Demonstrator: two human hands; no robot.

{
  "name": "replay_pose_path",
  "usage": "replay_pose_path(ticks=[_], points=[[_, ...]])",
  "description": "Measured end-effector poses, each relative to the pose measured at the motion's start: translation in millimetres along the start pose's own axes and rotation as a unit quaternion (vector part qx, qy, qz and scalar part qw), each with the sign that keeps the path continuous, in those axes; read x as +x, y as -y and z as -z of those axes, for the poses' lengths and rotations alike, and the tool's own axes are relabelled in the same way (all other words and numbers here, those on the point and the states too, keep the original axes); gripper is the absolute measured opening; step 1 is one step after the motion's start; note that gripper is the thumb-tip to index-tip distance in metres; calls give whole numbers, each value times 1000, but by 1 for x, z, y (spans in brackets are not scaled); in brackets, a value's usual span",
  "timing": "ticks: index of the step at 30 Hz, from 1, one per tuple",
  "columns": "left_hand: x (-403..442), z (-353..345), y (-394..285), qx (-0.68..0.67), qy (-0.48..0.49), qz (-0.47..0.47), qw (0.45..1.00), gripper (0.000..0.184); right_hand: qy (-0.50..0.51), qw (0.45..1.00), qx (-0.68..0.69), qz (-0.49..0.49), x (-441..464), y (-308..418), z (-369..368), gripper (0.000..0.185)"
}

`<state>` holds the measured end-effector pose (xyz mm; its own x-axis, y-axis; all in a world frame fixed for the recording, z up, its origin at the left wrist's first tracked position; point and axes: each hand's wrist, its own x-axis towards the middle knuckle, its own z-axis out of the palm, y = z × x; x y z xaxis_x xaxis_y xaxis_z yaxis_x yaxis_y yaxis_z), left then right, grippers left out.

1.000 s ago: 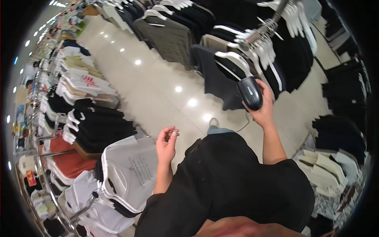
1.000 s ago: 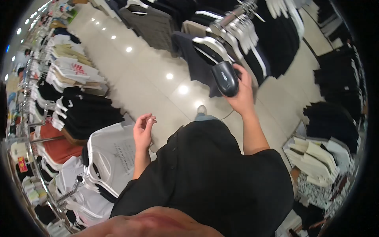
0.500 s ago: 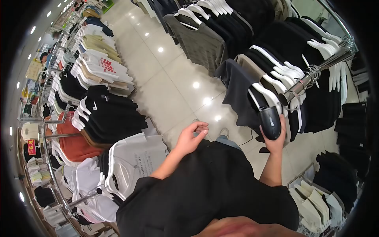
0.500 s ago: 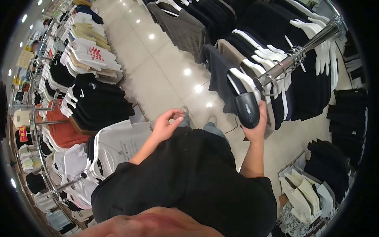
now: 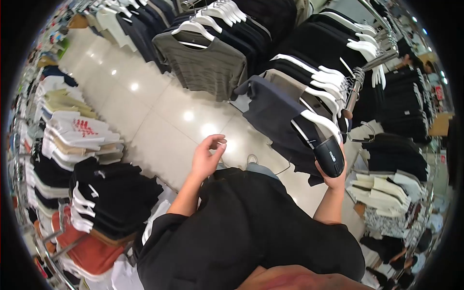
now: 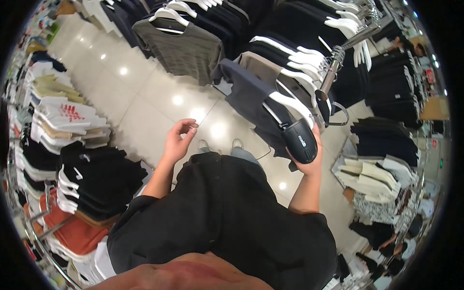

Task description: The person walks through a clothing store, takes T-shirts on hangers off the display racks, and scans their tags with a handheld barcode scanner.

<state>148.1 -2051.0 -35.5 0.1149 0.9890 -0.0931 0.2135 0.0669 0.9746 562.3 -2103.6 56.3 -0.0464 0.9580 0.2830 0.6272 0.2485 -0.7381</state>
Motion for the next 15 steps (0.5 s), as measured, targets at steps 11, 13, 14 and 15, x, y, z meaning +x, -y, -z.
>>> replay_pose_path(ticks=[11,13,14,15], points=[[111,47,32,203,-22,-256,945,37,-126,949,253,-135,-85,48,39,98],[111,46,49,89,4,-169,982,30,-125,952,259,-107,-81,65,52,82],[108,44,53,-24,32,-80,996,23,-123,980,156,-22,-65,91,45,78],[97,50,25,-15,26,5,1000,16,-140,979,138,-45,-74,88,49,73]])
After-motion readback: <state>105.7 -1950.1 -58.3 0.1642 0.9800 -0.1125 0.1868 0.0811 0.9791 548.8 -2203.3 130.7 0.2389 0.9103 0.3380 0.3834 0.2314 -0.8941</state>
